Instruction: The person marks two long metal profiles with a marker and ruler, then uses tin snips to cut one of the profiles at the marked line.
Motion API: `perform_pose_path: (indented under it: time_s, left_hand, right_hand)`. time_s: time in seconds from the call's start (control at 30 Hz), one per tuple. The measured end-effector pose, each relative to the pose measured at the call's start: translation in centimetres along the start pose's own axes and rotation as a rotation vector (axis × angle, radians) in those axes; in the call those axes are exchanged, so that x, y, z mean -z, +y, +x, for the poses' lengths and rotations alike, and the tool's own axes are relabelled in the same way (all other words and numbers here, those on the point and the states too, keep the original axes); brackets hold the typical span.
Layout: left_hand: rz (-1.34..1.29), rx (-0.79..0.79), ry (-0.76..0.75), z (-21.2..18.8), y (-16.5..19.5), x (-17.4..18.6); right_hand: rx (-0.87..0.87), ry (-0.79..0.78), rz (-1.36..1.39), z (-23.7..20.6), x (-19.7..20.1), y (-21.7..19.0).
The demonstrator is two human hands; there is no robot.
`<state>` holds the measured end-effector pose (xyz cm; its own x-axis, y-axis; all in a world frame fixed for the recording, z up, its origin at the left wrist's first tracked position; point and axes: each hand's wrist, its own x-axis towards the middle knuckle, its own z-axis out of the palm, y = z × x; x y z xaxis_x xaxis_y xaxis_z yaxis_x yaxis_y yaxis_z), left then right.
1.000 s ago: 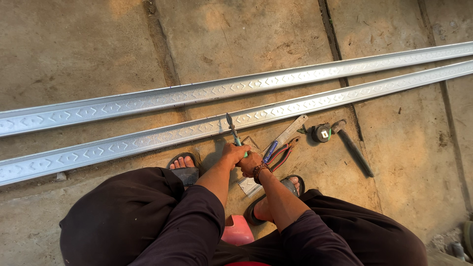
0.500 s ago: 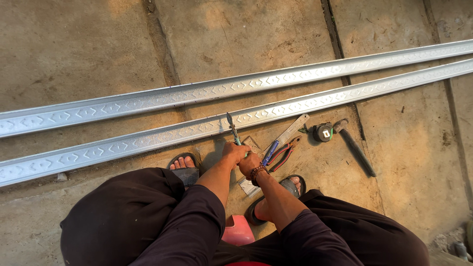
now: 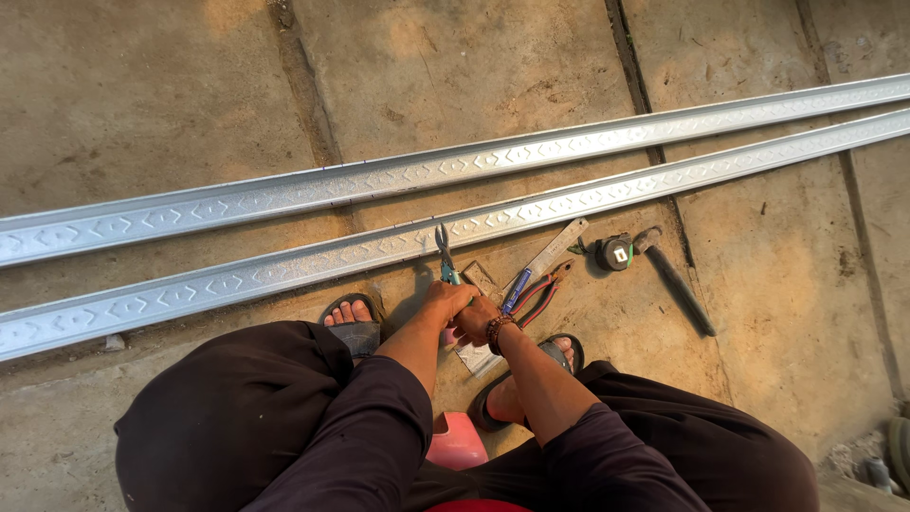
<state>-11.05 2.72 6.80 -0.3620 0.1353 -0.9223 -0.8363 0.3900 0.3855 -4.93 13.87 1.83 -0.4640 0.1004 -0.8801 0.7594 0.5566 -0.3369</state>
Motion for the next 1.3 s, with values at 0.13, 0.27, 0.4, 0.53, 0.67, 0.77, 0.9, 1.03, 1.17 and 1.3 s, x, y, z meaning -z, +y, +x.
perform_pose_path:
  time_s: [0.13,0.27,0.4,0.53,0.67,0.77,0.9,1.03,1.17,1.3]
  left_hand:
    - [0.062,-0.056,-0.002,-0.1,-0.9,0.2]
    - [0.029,-0.056,0.145,-0.8,-2.2,0.9]
    - [-0.07,-0.104,0.19,-0.7,-3.5,2.5]
    - [-0.081,-0.111,0.172,0.0,-4.1,3.9]
    - [-0.132,-0.056,0.162,0.4,-4.0,4.6]
    - [-0.139,-0.063,0.133,0.4,-4.2,4.8]
    - [-0.189,-0.053,0.126,0.3,-4.3,4.7]
    - [-0.139,-0.062,0.115,0.7,-4.2,4.8]
    - [-0.15,-0.071,0.12,1.1,-4.1,4.8]
    - [-0.153,-0.073,0.12,1.5,-4.3,4.7]
  right_hand:
    - [-0.007,0.047,-0.22,0.3,-0.6,1.3]
    - [0.112,0.231,-0.124,1.4,-2.4,2.0]
    - [-0.002,-0.059,0.122,1.5,-4.0,0.6]
    - [-0.124,-0.062,0.207,-0.3,-4.6,-1.9]
    - [-0.111,-0.101,0.138,-1.6,-4.1,-4.1]
    - [-0.112,-0.1,0.125,-2.1,-4.1,-4.6]
    - [-0.13,-0.097,0.077,-2.3,-4.2,-4.7]
    - [-0.142,-0.098,0.033,-2.3,-4.0,-5.1]
    - [-0.137,-0.08,0.036,-2.3,-3.9,-5.5]
    - [-0.153,-0.061,0.068,-2.0,-4.2,-5.2]
